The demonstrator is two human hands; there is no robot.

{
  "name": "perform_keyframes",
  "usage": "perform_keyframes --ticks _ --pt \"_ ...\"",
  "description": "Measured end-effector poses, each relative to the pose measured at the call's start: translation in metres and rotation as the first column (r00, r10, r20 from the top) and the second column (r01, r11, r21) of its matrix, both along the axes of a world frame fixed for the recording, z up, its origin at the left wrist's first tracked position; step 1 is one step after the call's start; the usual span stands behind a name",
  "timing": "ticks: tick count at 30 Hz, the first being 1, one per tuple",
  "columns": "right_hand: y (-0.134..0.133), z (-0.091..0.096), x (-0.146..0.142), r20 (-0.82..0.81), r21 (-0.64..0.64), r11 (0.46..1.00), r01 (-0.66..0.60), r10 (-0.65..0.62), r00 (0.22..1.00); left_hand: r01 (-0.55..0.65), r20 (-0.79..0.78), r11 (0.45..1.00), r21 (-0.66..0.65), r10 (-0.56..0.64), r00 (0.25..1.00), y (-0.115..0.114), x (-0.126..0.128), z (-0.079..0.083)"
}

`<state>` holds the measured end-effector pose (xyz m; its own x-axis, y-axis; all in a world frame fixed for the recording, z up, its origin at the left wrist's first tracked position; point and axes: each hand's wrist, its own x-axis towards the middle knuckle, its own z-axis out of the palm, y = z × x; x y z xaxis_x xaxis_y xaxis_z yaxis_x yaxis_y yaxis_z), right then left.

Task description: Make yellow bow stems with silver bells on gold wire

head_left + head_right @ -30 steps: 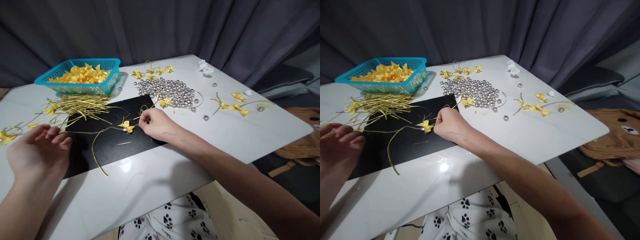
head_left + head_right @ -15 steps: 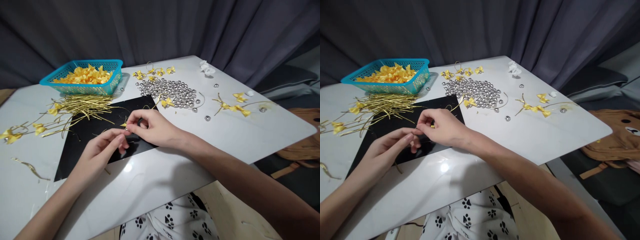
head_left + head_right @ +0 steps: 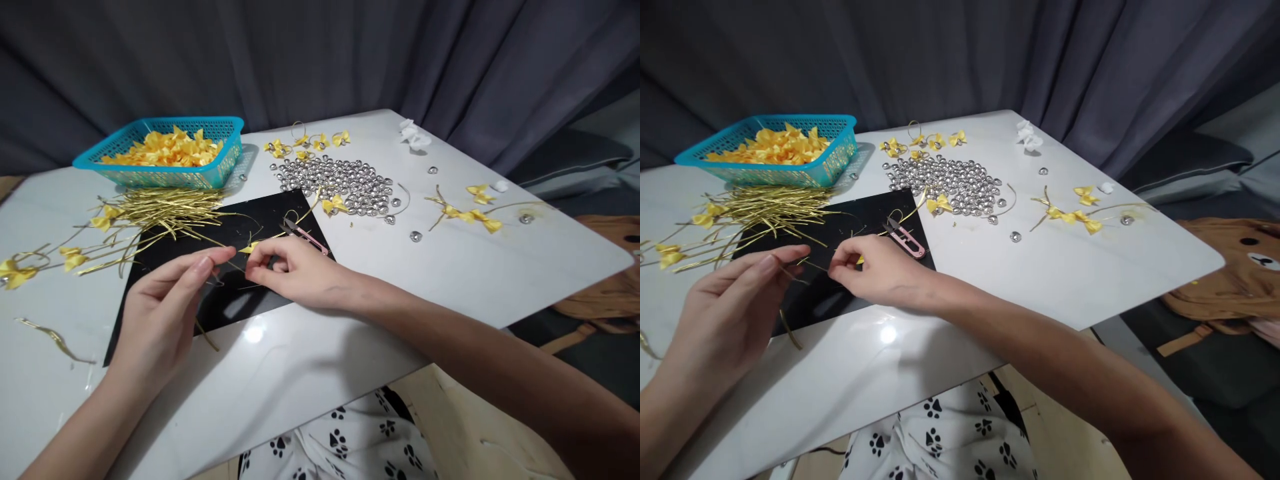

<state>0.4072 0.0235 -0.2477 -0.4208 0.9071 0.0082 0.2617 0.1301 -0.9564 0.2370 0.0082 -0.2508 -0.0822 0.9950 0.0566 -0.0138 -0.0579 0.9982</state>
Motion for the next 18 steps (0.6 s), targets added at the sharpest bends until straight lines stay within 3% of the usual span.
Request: perform_keyframes --ticks 13,18 --pt "-0.004 -0.001 0.002 0.013 0.024 0.995 -0.101 0.101 0.995 -0.175 0.089 0.981 -0.081 0.182 0.979 0.003 0.000 0.012" --pt "-0.003 0.001 0.001 -0.085 -0.016 0.999 0.034 -0.035 0.996 -0.116 0.064 0.991 -0.060 0.120 0.991 0.002 -0.001 0.011"
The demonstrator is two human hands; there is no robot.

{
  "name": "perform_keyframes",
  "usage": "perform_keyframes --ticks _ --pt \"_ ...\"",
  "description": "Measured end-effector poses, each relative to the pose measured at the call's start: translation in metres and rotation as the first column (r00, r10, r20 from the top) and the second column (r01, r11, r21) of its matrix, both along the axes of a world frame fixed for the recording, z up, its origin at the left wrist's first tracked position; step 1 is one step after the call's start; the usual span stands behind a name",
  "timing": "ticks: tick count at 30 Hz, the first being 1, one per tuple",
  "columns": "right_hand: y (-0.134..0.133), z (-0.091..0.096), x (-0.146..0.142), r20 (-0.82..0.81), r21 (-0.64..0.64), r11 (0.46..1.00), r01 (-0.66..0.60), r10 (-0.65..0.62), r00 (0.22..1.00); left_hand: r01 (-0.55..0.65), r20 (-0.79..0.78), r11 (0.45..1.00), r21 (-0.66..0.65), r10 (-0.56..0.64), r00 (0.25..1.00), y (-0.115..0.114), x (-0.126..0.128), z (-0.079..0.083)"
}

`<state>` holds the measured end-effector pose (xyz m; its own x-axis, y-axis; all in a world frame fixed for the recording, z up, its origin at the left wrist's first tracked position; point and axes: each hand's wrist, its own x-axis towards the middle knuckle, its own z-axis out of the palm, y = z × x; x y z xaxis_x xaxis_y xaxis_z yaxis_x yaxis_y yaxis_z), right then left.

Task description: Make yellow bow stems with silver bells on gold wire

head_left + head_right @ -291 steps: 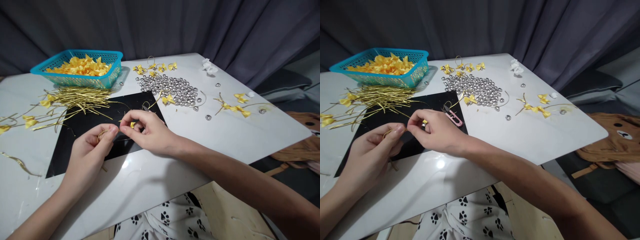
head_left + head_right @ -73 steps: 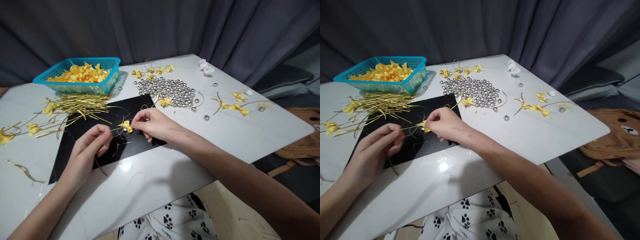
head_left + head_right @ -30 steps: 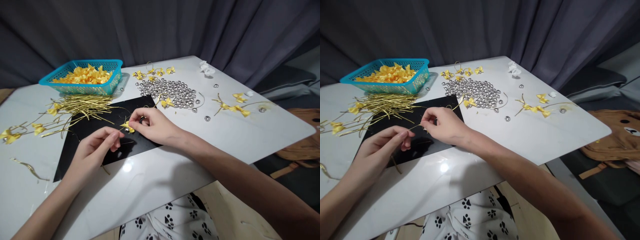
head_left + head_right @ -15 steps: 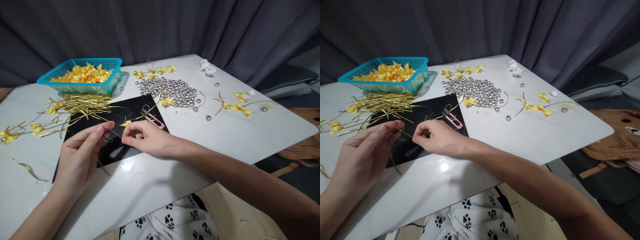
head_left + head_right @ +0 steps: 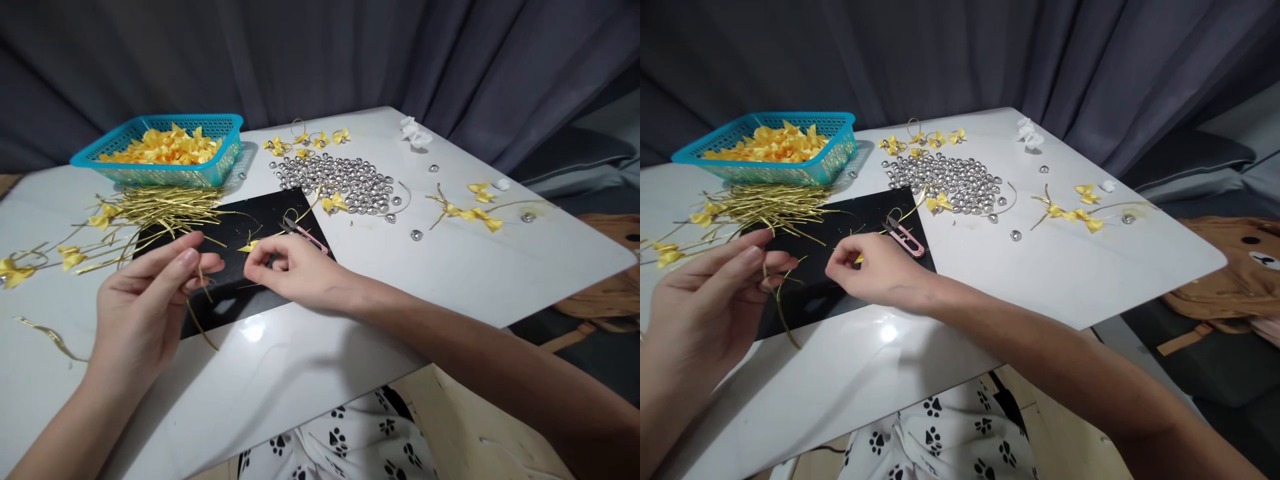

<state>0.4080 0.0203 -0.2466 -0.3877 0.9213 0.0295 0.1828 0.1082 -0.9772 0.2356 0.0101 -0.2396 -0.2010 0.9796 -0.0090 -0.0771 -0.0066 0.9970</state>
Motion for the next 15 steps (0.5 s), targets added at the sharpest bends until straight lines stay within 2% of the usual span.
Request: perform_keyframes --ticks 2,5,9,11,15 --pt "0.000 0.003 0.000 -0.097 -0.051 0.998 0.029 -0.033 0.995 0.048 -0.029 0.999 0.007 -0.048 0.998 -0.001 0.001 -0.004" --pt "0.000 0.008 0.000 -0.222 -0.125 0.992 -0.009 -0.019 0.975 0.109 -0.087 0.993 0.041 -0.105 0.991 -0.002 0.001 -0.009" --pt "0.000 0.009 0.000 -0.291 -0.205 0.977 -0.058 -0.005 0.957 0.215 -0.189 0.973 0.086 -0.196 0.962 -0.004 0.000 -0.013" --pt "0.001 0.007 0.000 -0.278 -0.218 0.975 -0.050 -0.013 0.960 0.271 -0.233 0.959 0.080 -0.247 0.941 -0.004 0.000 -0.013" --pt "0.005 0.001 0.000 -0.150 -0.263 0.965 0.020 -0.061 0.987 0.334 -0.285 0.939 0.081 -0.299 0.911 -0.006 0.001 -0.013"
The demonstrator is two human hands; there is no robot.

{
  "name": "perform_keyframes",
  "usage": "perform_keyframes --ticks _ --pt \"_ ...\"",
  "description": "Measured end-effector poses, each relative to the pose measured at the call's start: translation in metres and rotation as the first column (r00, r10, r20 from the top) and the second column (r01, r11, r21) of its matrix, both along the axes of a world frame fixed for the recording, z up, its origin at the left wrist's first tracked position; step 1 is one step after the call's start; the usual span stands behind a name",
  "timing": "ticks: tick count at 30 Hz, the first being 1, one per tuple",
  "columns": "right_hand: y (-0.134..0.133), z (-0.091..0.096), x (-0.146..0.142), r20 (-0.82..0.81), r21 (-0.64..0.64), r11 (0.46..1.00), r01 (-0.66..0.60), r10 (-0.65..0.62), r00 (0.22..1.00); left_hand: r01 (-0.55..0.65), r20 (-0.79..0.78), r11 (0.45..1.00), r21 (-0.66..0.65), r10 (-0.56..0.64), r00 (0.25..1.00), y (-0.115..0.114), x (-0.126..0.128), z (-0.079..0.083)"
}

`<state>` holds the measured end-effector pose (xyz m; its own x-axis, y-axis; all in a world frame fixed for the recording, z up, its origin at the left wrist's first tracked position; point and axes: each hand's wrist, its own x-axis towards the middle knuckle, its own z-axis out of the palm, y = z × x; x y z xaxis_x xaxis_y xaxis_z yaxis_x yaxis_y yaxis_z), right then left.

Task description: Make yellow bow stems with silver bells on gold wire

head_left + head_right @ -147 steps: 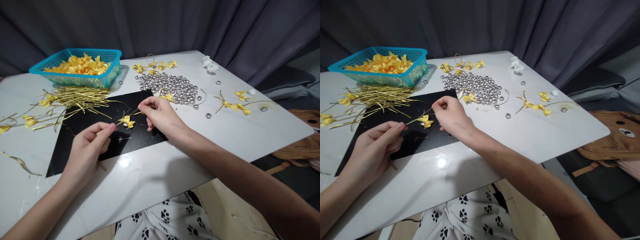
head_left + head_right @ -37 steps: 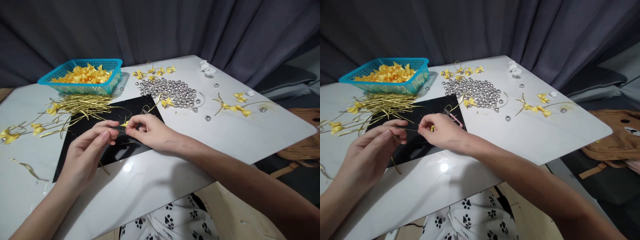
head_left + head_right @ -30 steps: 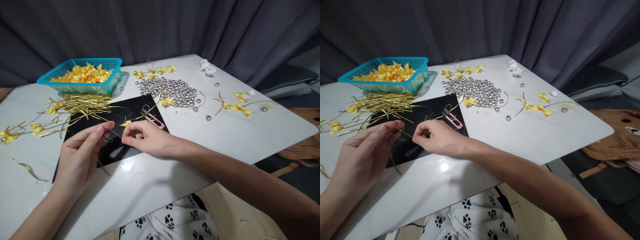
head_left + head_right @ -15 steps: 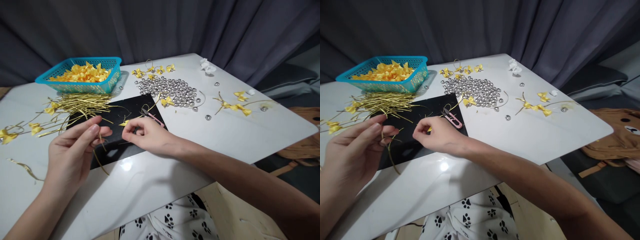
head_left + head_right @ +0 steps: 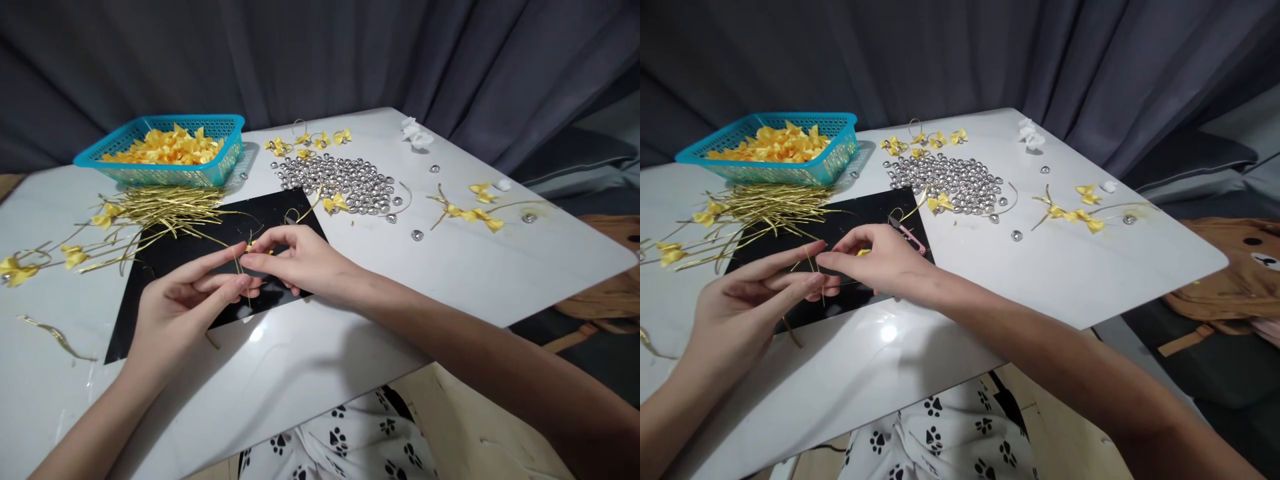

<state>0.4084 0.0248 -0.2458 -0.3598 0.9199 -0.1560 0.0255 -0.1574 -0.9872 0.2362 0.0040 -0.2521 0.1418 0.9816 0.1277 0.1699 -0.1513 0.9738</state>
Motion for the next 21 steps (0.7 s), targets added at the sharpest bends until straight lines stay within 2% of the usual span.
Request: perform_keyframes --ticks 3,5,10,13,16,21 --pt "0.001 -0.001 0.000 -0.024 -0.024 0.992 -0.126 0.125 0.992 0.023 0.017 1.000 0.007 -0.023 1.000 0.000 0.001 0.000" --pt "0.000 0.000 0.000 -0.061 0.002 0.989 -0.146 0.146 0.987 0.016 0.041 1.000 -0.011 -0.016 0.999 0.000 0.001 -0.001" --pt "0.001 -0.002 -0.001 0.015 0.164 0.986 0.020 -0.023 1.000 -0.110 0.117 0.993 -0.053 0.116 0.986 0.004 -0.002 -0.002" --pt "0.001 -0.005 -0.001 0.100 0.260 0.965 0.030 -0.058 0.993 -0.170 0.167 0.982 -0.077 0.181 0.969 0.008 -0.003 -0.001" --pt "0.000 -0.005 -0.001 0.138 0.289 0.957 0.017 -0.059 0.989 -0.140 0.183 0.986 -0.086 0.154 0.971 0.011 -0.006 -0.001" --pt "-0.002 -0.003 -0.002 0.210 0.333 0.942 -0.052 -0.020 0.977 -0.025 0.253 0.991 -0.129 0.057 0.966 0.013 -0.006 -0.002"
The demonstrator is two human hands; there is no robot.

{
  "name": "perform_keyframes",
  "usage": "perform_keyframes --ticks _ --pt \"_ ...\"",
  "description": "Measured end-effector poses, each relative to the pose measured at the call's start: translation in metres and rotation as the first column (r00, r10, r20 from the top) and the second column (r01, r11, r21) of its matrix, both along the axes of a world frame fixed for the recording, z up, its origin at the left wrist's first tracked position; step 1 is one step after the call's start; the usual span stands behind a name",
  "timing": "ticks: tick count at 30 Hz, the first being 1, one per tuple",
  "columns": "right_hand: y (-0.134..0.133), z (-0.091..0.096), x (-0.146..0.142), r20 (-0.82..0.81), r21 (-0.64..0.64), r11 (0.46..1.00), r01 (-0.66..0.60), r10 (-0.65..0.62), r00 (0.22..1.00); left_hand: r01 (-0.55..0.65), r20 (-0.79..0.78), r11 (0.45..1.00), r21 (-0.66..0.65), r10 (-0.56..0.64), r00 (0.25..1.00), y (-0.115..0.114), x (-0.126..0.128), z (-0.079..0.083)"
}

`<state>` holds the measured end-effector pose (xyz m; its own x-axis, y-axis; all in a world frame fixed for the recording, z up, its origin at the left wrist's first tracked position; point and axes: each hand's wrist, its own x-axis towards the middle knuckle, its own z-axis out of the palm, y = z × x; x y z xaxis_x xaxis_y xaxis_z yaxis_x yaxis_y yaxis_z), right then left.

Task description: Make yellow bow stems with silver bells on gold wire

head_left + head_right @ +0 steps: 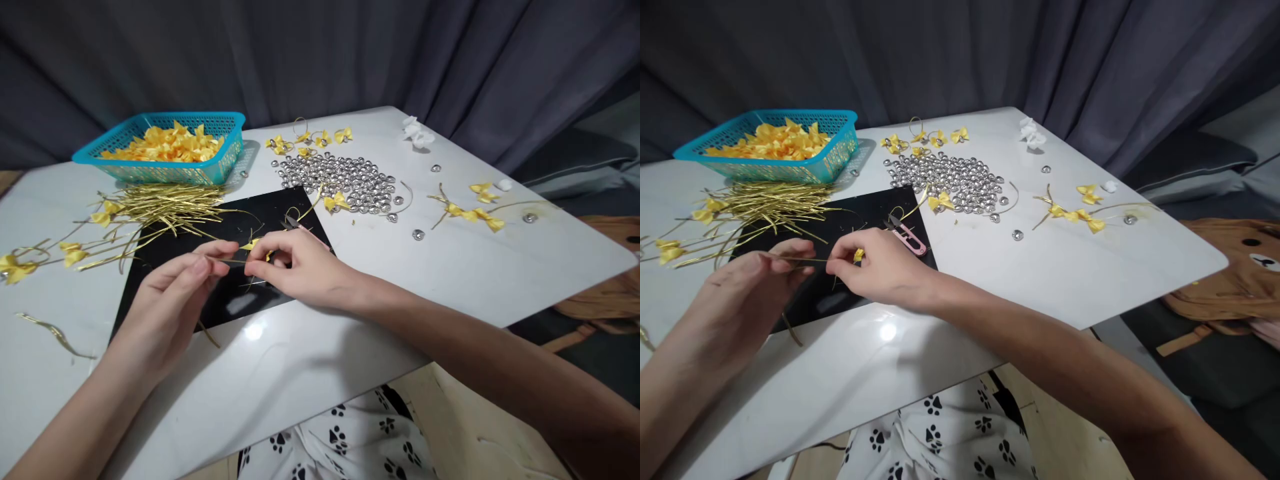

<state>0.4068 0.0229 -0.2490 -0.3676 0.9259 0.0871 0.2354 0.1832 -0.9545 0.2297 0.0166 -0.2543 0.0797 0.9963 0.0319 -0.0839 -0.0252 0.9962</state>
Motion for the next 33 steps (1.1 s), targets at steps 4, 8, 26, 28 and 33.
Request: perform_keyframes --ticks 4,8,26,28,33 --pt "0.000 -0.005 -0.003 -0.001 0.087 0.996 -0.038 0.038 0.999 -0.069 0.054 0.997 0.025 0.068 0.996 -0.002 0.003 0.001" --pt "0.001 -0.010 -0.003 0.006 0.152 0.987 -0.042 0.041 0.999 -0.185 0.028 0.982 0.036 0.184 0.982 -0.004 0.005 0.004" --pt "-0.001 0.003 0.000 -0.145 -0.058 0.997 0.047 -0.055 0.988 -0.238 -0.190 0.962 0.135 0.261 0.946 -0.012 0.005 0.003" --pt "-0.001 0.005 0.001 -0.235 -0.166 0.986 -0.031 -0.009 0.972 -0.184 -0.264 0.971 0.152 0.219 0.939 -0.014 0.006 0.002" --pt "-0.001 0.002 0.002 -0.337 -0.257 0.943 -0.212 0.118 0.934 -0.088 -0.373 0.985 0.149 0.138 0.917 -0.016 0.010 0.001"
